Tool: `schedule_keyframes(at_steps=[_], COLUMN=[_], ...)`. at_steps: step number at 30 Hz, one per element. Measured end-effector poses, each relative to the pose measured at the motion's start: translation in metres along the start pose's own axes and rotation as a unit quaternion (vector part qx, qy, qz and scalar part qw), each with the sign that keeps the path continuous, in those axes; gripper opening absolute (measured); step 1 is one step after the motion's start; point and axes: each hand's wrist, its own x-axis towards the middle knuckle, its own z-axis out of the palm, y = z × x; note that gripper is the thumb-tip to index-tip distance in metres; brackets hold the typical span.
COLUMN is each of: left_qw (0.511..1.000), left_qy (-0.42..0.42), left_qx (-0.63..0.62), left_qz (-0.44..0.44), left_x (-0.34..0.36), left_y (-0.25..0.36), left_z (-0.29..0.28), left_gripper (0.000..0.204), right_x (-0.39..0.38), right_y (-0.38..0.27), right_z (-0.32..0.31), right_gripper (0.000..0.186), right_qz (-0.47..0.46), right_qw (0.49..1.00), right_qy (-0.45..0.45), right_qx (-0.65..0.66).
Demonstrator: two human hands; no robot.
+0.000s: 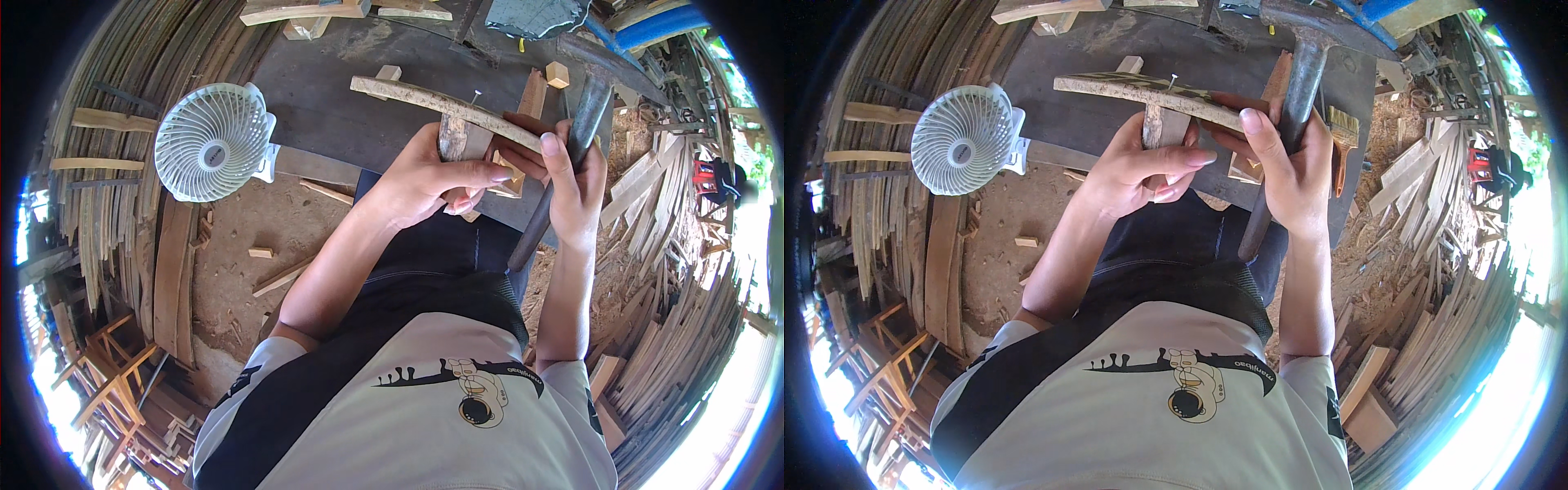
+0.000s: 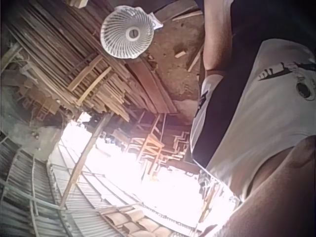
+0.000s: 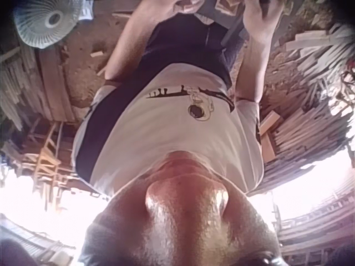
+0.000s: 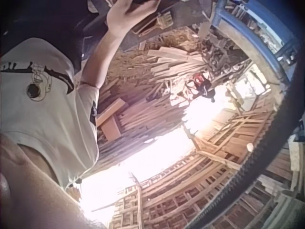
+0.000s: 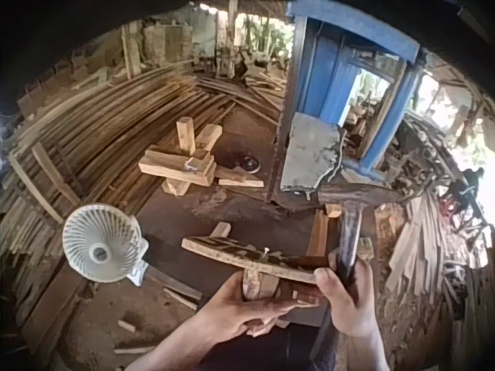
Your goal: Hammering wooden lettering and components onto a wooden board to assemble a sign.
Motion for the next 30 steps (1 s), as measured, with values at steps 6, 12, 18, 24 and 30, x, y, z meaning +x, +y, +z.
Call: schedule_keyframes(at_steps=[6,12,18,24,30], left_qw=[0.980,0.919,0.997,0.883,0.926], left_qy=[-0.115,-0.233,0.038,0.195,0.097], left_qx=[-0.159,-0.309,0.059,0.376,0.325], left_qz=[-0.041,-0.077,0.015,0.202,0.165], left_x=[0.001,0.004,0.001,-0.006,-0.011], left_y=[-0.004,-0.016,-0.014,-0.021,-0.017], left_z=[-0.004,-0.013,-0.010,-0.004,-0.012], left_gripper=[0.017,0.016,0.026,0.030,0.034], right_x=[0.002,0.002,-0.001,-0.005,-0.002], right_y=[-0.005,-0.010,-0.002,-0.011,-0.016], right_z=[0.002,0.007,0.004,0.002,-0.005], right_gripper=[0.028,0.026,0.031,0.038,0.038], right_qz=[0.028,-0.001,-0.097,-0.121,-0.158], right_qw=[0.992,0.988,0.993,0.984,0.981], right_qy=[0.002,0.006,0.059,0.060,0.023], right_qx=[0.123,0.153,-0.020,-0.114,-0.108])
